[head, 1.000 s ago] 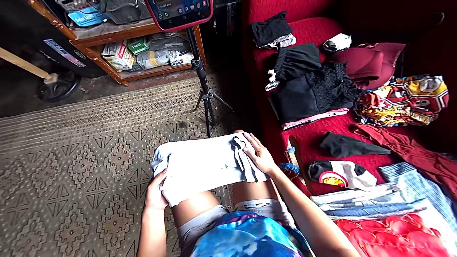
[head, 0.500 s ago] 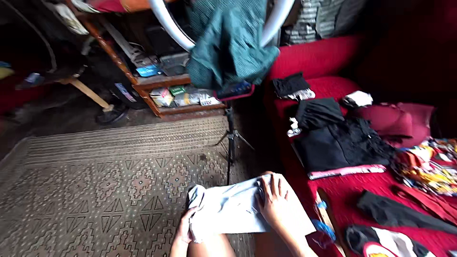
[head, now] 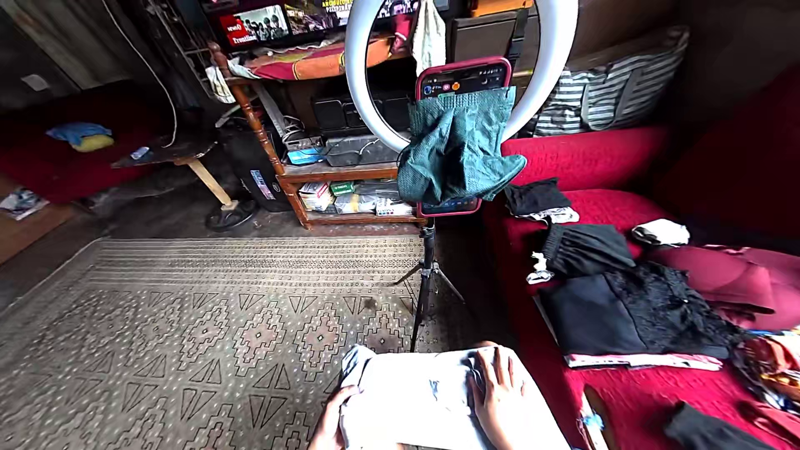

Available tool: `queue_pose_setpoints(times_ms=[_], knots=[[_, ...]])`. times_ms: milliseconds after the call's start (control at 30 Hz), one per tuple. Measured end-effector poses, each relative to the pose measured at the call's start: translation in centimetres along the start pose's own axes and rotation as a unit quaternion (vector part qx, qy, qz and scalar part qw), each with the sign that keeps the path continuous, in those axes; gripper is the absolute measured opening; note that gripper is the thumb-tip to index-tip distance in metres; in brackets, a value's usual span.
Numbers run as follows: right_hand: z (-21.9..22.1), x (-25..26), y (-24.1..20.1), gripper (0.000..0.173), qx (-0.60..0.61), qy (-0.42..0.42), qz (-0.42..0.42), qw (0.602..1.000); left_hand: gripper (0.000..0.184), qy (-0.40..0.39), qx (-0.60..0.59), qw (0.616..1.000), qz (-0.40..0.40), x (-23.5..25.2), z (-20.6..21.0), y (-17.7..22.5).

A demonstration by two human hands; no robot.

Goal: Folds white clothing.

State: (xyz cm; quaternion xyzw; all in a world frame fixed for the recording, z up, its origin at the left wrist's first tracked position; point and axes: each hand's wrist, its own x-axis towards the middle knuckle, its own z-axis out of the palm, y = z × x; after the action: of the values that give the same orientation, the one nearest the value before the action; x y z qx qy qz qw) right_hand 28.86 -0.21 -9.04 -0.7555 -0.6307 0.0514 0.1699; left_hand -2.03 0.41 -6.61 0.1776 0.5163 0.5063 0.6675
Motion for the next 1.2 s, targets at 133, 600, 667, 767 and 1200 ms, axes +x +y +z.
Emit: queue_pose_setpoints(times_ms=[133, 600, 667, 767, 1200], knots=[[0.00, 0.05, -0.04, 0.059, -0.002, -0.003, 0.002, 1.000, 0.021, 0.009, 0.000, 1.000, 0.001, 0.03, 0.02, -0.11], [0.17, -0.02, 0.16, 0.058, -0.004, 0.010, 0.002, 1.000, 0.021, 0.019, 0.014, 1.000, 0.018, 0.09, -0.01, -0.47], [0.40, -0.03, 0.27, 0.057, -0.004, 0.020, 0.000, 1.000, 0.021, 0.015, 0.012, 1.000, 0.022, 0.05, -0.02, -0.53], [0.55, 0.01, 0.27, 0.057, -0.005, 0.028, -0.002, 1.000, 0.022, 0.014, 0.010, 1.000, 0.024, -0.05, 0.08, -0.54], [0.41, 0.11, 0.23, 0.056, -0.001, 0.024, -0.003, 1.000, 0.021, 0.010, 0.007, 1.000, 0.027, 0.01, 0.12, -0.47]])
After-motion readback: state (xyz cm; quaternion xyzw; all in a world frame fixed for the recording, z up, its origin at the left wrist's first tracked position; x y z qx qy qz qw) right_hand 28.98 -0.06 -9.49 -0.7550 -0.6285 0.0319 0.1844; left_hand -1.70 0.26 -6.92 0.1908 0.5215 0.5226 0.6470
